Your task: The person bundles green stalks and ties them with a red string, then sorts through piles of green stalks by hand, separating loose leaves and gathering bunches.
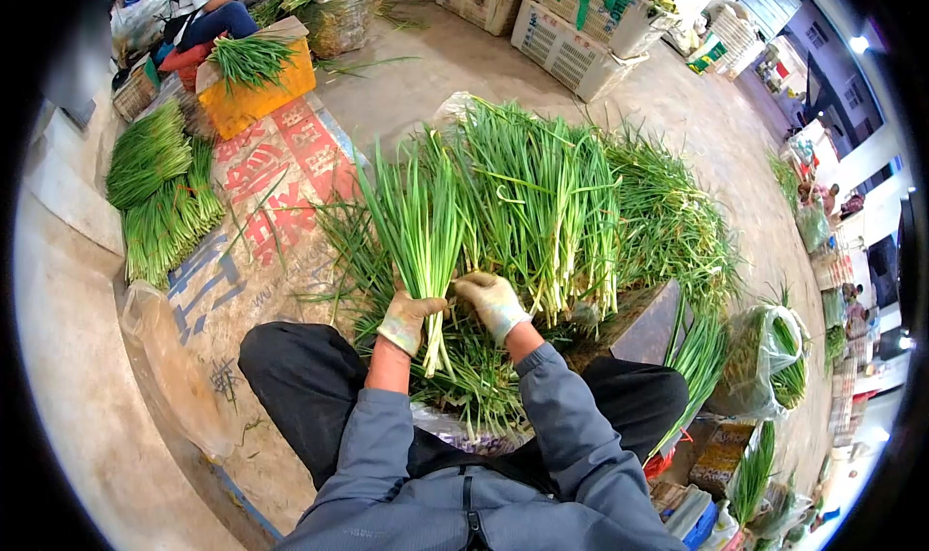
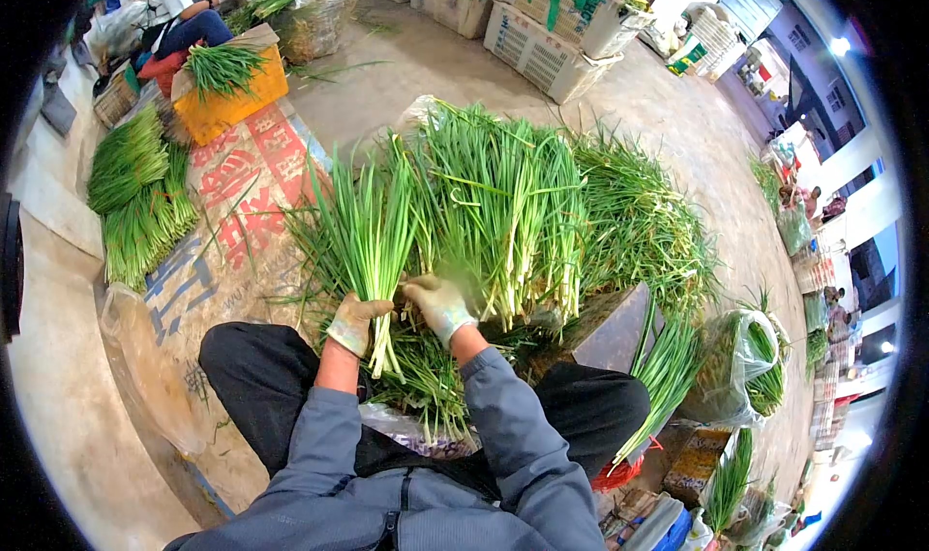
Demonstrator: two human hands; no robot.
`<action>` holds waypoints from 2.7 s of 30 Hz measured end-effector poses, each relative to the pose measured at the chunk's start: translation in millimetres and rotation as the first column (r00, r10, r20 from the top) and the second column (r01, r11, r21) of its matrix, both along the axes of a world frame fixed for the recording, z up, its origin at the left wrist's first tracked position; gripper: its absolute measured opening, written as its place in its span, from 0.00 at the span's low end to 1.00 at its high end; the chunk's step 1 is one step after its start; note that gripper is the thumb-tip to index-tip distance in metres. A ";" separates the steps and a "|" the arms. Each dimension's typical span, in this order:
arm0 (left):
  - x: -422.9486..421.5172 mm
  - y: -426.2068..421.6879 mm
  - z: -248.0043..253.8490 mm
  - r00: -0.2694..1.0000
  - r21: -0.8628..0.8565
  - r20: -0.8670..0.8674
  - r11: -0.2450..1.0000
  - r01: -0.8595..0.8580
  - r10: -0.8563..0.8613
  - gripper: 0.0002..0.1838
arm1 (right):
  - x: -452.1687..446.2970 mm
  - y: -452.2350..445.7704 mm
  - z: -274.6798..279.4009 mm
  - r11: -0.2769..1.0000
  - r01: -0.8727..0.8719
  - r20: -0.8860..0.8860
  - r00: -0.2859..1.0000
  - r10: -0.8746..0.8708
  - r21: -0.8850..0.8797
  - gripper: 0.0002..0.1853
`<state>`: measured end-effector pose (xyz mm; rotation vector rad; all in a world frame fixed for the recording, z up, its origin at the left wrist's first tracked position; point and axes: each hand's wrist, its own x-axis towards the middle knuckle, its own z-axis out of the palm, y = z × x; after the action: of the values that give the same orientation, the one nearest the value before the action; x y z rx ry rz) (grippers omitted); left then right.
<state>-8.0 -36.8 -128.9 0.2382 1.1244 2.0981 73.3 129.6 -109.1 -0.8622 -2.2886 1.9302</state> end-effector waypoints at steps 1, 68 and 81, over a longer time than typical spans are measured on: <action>-0.8 -3.5 2.3 0.999 -0.073 0.047 0.997 0.001 0.003 0.31 | -0.3 12.3 -0.1 0.994 0.046 -0.122 0.992 -0.035 0.094 0.14; 13.3 12.3 -21.6 0.955 -0.296 0.050 0.917 -0.266 0.293 0.23 | 112.8 16.0 9.2 0.601 0.389 -0.190 0.709 -0.679 -0.698 0.10; 28.9 13.9 9.6 0.991 -0.257 0.094 0.964 -0.064 0.091 0.19 | 63.6 -41.8 17.7 0.717 0.078 -0.010 0.995 -0.098 0.693 0.09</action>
<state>20.8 -23.0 -119.4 -0.0392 1.3412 1.9830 136.9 87.8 -91.4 -0.8542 -2.6042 0.8555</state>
